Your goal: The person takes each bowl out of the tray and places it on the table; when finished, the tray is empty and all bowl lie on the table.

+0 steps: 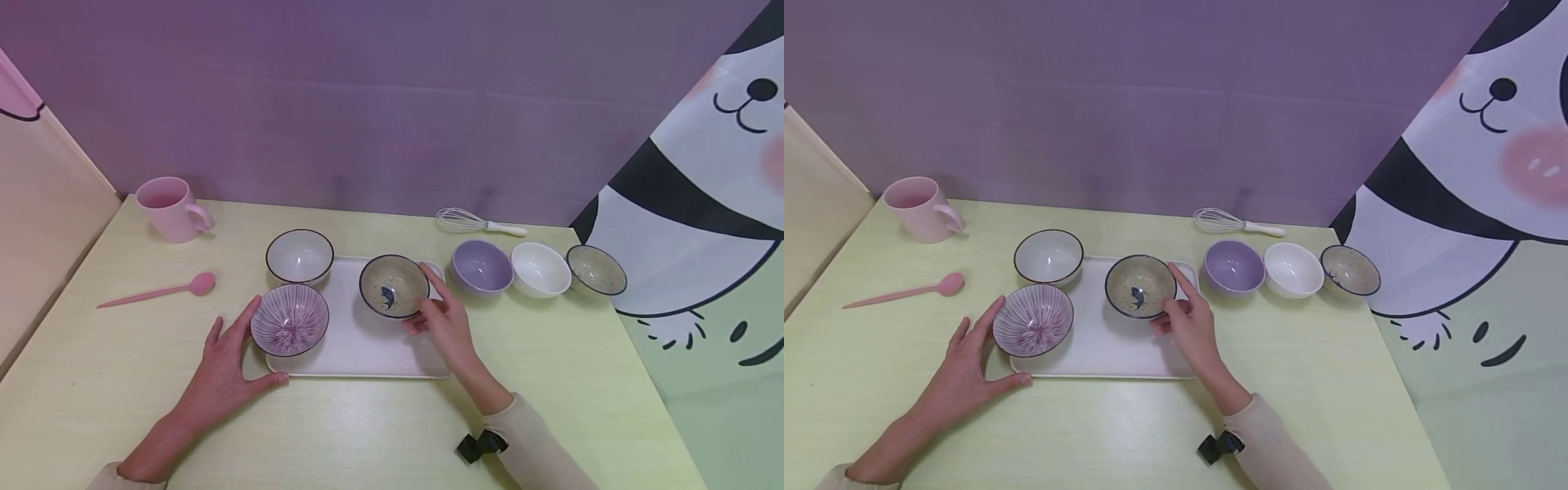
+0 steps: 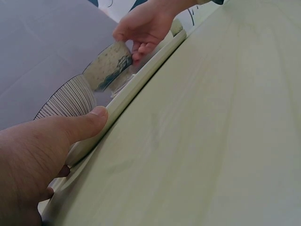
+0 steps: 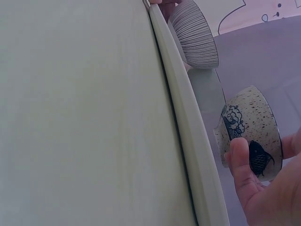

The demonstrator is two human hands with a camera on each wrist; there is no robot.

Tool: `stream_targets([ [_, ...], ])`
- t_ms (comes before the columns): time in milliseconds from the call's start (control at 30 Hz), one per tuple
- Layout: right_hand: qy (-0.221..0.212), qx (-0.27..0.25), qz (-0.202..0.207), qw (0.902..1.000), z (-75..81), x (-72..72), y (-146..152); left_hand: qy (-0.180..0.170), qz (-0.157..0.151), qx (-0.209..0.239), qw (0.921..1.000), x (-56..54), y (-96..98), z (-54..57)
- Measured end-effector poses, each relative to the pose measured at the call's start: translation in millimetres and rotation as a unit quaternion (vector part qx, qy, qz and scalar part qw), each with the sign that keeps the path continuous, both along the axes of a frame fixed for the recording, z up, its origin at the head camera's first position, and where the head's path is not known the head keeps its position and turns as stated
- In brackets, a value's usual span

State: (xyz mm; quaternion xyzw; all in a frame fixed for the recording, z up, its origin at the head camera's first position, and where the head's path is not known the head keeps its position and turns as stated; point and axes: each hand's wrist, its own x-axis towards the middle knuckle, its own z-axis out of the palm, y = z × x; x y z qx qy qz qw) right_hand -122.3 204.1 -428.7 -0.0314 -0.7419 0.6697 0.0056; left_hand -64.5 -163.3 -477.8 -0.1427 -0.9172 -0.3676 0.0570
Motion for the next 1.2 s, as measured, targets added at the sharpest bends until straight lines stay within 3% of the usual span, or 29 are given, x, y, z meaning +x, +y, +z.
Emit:
stream_targets([
  [667, 0.018, 0.017, -0.046, 0.9986, 9.7, 43.1, 62.5, 0.004, 0.001, 0.001, 1.0, 0.5, -0.1, -0.6],
  [1200, 0.016, 0.022, -0.12, 0.9925, 12.4, 68.1, 115.7, 0.02, -0.003, 0.002, 0.9998, -0.1, 0.3, -3.2],
])
